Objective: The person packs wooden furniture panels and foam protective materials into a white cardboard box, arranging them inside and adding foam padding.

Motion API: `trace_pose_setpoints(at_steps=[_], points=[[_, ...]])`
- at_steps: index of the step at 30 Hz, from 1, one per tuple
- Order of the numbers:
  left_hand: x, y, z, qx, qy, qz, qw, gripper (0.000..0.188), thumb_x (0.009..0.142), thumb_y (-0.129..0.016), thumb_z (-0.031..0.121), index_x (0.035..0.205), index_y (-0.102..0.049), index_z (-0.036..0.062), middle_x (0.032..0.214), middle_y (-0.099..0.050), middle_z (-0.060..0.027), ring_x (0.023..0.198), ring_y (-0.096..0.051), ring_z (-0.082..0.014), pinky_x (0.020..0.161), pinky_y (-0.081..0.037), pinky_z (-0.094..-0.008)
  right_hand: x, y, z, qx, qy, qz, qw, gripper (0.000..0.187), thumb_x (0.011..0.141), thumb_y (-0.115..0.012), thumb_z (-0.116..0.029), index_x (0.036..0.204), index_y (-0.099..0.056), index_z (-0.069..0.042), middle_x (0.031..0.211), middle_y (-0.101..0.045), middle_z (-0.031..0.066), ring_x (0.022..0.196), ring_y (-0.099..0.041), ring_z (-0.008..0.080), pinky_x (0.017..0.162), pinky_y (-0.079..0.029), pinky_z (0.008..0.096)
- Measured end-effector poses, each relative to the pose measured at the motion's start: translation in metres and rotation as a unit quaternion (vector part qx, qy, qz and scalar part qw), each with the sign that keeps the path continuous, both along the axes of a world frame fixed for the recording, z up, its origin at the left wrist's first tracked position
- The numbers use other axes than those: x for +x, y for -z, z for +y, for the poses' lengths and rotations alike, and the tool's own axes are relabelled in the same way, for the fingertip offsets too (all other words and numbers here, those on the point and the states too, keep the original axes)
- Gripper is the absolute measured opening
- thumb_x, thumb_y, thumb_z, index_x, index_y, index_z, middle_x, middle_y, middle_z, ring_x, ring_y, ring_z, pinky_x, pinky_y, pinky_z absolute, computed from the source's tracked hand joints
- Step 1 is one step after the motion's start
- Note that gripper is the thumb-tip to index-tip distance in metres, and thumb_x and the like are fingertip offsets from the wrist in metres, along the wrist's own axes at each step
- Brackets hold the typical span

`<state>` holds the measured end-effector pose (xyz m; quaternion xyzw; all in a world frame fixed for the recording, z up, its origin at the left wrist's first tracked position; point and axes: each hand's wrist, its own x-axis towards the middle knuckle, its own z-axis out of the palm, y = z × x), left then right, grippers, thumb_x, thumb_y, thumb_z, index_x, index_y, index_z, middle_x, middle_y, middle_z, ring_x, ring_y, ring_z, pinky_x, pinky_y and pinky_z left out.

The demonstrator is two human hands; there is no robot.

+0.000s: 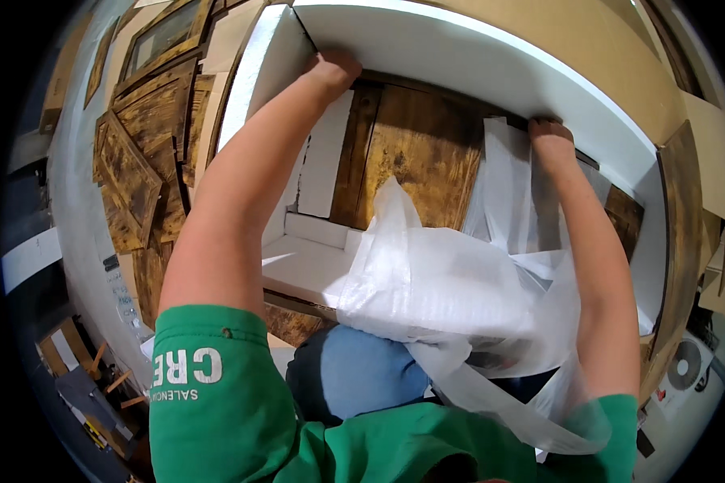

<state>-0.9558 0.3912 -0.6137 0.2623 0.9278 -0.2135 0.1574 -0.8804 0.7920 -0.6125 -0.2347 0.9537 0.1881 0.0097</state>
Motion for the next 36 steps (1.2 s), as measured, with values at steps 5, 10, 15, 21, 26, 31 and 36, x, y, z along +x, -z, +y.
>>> trace_pose_setpoints(at_steps=[5, 10, 15, 21, 26, 31, 36], points=[[-0.004, 0.001, -0.003, 0.041, -0.002, -0.008, 0.999, 0.018, 0.079, -0.054, 0.003, 0.088, -0.070, 0.0013, 0.093, -0.066, -0.0197, 0.087, -0.065, -0.0339, 0.073, -0.053, -0.0413, 0.003, 0.004, -0.007, -0.033, 0.019, 0.010, 0.999, 0.013, 0.078, -0.051, -0.009, 0.084, -0.063, -0.007, 0.085, -0.066, 0.0110, 0.086, -0.064, 0.0264, 0.072, -0.052, 0.0376], [-0.004, 0.009, -0.014, 0.037, 0.023, 0.031, 0.999, 0.017, 0.074, -0.054, 0.001, 0.083, -0.069, -0.0001, 0.088, -0.066, -0.0206, 0.083, -0.065, -0.0356, 0.068, -0.053, -0.0433, 0.004, 0.004, -0.009, -0.045, 0.009, 0.036, 0.998, 0.014, 0.079, -0.050, -0.010, 0.086, -0.061, -0.007, 0.091, -0.065, 0.0092, 0.093, -0.060, 0.0237, 0.080, -0.048, 0.0358], [0.013, -0.017, -0.016, 0.069, 0.059, 0.086, 0.992, 0.013, 0.070, -0.054, 0.001, 0.075, -0.067, -0.0001, 0.078, -0.064, -0.0214, 0.075, -0.064, -0.0371, 0.063, -0.051, -0.0434, 0.018, 0.004, -0.008, -0.087, 0.012, 0.102, 0.991, 0.013, 0.079, -0.051, -0.012, 0.086, -0.060, -0.007, 0.089, -0.064, 0.0063, 0.095, -0.057, 0.0218, 0.074, -0.049, 0.0345], [0.022, -0.066, -0.015, 0.101, 0.063, 0.105, 0.987, 0.011, 0.073, -0.054, 0.004, 0.068, -0.065, 0.0043, 0.073, -0.065, -0.0157, 0.072, -0.064, -0.0339, 0.062, -0.052, -0.0411, 0.015, -0.001, -0.005, -0.095, 0.023, 0.086, 0.991, 0.017, 0.081, -0.051, -0.012, 0.093, -0.061, -0.009, 0.093, -0.064, 0.0060, 0.099, -0.058, 0.0227, 0.072, -0.052, 0.0354], [0.023, -0.100, -0.023, 0.107, 0.038, 0.190, 0.975, 0.011, 0.081, -0.055, 0.008, 0.088, -0.063, 0.0039, 0.087, -0.063, -0.0156, 0.080, -0.064, -0.0317, 0.068, -0.051, -0.0406, 0.014, -0.023, -0.006, -0.176, 0.110, 0.038, 0.977, 0.022, 0.081, -0.053, -0.014, 0.102, -0.063, -0.015, 0.098, -0.065, 0.0060, 0.098, -0.059, 0.0251, 0.073, -0.051, 0.0374], [0.032, -0.163, -0.034, 0.192, 0.151, 0.260, 0.934, 0.017, 0.084, -0.060, 0.018, 0.097, -0.060, 0.0069, 0.096, -0.058, -0.0068, 0.099, -0.053, -0.0250, 0.086, -0.040, -0.0368, 0.017, -0.049, 0.015, -0.329, 0.044, 0.068, 0.941, 0.024, 0.079, -0.062, -0.012, 0.103, -0.063, -0.011, 0.092, -0.064, 0.0094, 0.090, -0.059, 0.0278, 0.074, -0.050, 0.0377], [0.046, -0.227, -0.038, 0.530, -0.013, 0.237, 0.814, 0.022, 0.085, -0.063, 0.010, 0.107, -0.060, 0.0064, 0.103, -0.061, -0.0050, 0.095, -0.060, -0.0163, 0.078, -0.050, -0.0312, 0.029, -0.118, 0.006, -0.492, -0.039, 0.118, 0.862, 0.020, 0.077, -0.067, -0.008, 0.096, -0.063, -0.007, 0.087, -0.062, 0.0093, 0.081, -0.056, 0.0273, 0.071, -0.047, 0.0351]])
